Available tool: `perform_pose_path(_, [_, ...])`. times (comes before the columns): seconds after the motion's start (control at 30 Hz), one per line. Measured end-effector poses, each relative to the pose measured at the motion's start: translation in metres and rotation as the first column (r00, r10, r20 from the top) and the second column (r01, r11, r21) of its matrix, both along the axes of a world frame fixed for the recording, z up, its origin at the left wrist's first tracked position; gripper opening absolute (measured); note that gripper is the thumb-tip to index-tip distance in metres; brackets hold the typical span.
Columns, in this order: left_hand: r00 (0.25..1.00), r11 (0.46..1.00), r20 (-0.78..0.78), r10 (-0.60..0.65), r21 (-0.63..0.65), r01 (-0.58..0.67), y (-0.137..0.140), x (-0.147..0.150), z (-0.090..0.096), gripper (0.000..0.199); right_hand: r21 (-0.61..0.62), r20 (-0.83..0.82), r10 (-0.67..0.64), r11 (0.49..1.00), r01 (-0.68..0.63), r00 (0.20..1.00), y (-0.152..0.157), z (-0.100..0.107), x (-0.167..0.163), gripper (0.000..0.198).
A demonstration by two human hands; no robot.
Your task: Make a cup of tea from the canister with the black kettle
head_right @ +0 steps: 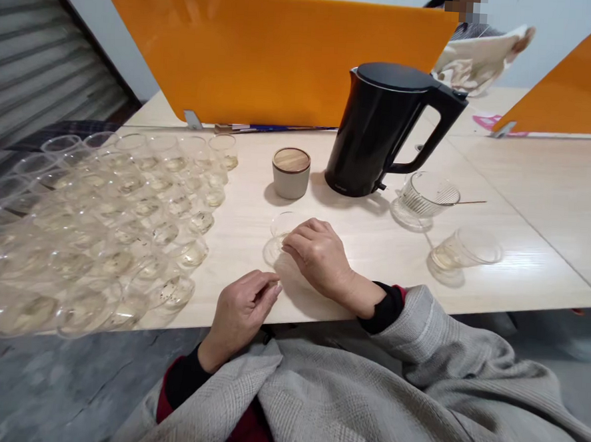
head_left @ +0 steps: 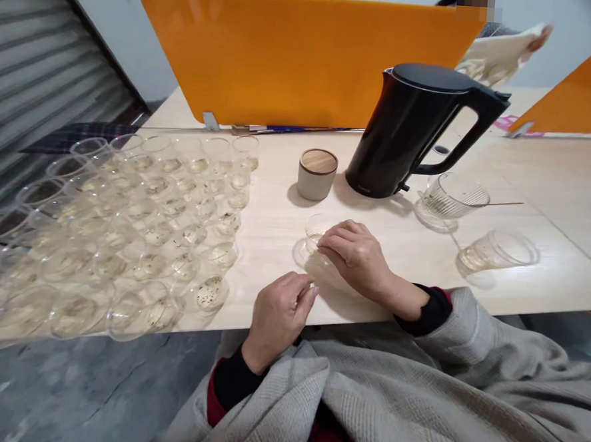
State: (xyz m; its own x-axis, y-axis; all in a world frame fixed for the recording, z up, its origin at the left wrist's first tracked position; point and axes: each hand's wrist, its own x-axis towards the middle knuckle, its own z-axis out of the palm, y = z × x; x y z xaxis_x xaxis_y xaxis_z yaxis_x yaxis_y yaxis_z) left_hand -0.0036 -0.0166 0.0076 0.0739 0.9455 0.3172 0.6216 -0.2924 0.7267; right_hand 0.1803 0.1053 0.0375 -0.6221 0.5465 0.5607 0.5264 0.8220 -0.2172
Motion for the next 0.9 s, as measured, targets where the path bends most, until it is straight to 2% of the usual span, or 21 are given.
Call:
perform_pose_path(0.17, [1.0, 1.0, -0.001, 0.0, 0.019, 0.0, 0.0, 0.0, 0.0, 0.016, 0.015, -0.022, 0.034, 0.999, -0.033, 0.999, -0.004, 0.001, 0.002, 0.015])
perform_pose_path(0.27, [1.0, 1.0, -0.002, 0.0, 0.024, 0.0, 0.001, 0.001, -0.001, 0.014, 0.008, -0.086, 0.055, 0.998, -0.055, 0.995, -0.001, 0.012, 0.007, 0.029])
perform_pose_path(0.33, [1.0, 1.0, -0.011, 0.004, 0.025, -0.003, 0.001, 0.001, -0.001, 0.014, 0.007, -0.152, 0.001, 1.0, 0.0, 0.988, 0.009, 0.023, 0.012, 0.037])
perform_pose_path(0.43, [0.999, 1.0, -0.041, 0.011, 0.023, -0.01, 0.001, 0.002, 0.0, 0.016, -0.02, -0.205, -0.139, 0.99, 0.137, 0.969, 0.041, 0.038, 0.015, 0.047])
perform_pose_path(0.5, [0.999, 1.0, -0.052, 0.012, 0.021, -0.011, 0.0, 0.002, 0.001, 0.016, -0.063, -0.181, -0.21, 0.977, 0.202, 0.961, 0.073, 0.042, 0.01, 0.057])
perform_pose_path(0.67, [0.999, 1.0, -0.04, 0.021, -0.002, -0.021, 0.0, 0.002, 0.003, 0.016, -0.215, -0.039, -0.23, 0.952, 0.217, 0.972, 0.148, 0.032, -0.019, 0.084])
perform_pose_path(0.77, [0.999, 1.0, -0.033, 0.024, -0.002, -0.024, 0.0, 0.002, 0.003, 0.017, -0.302, 0.016, -0.2, 0.933, 0.196, 0.98, 0.169, 0.023, -0.035, 0.091])
perform_pose_path(0.9, [1.0, 1.0, -0.016, 0.023, 0.002, -0.023, 0.0, 0.002, 0.002, 0.016, -0.32, -0.022, -0.199, 0.93, 0.181, 0.98, 0.173, 0.017, -0.041, 0.078])
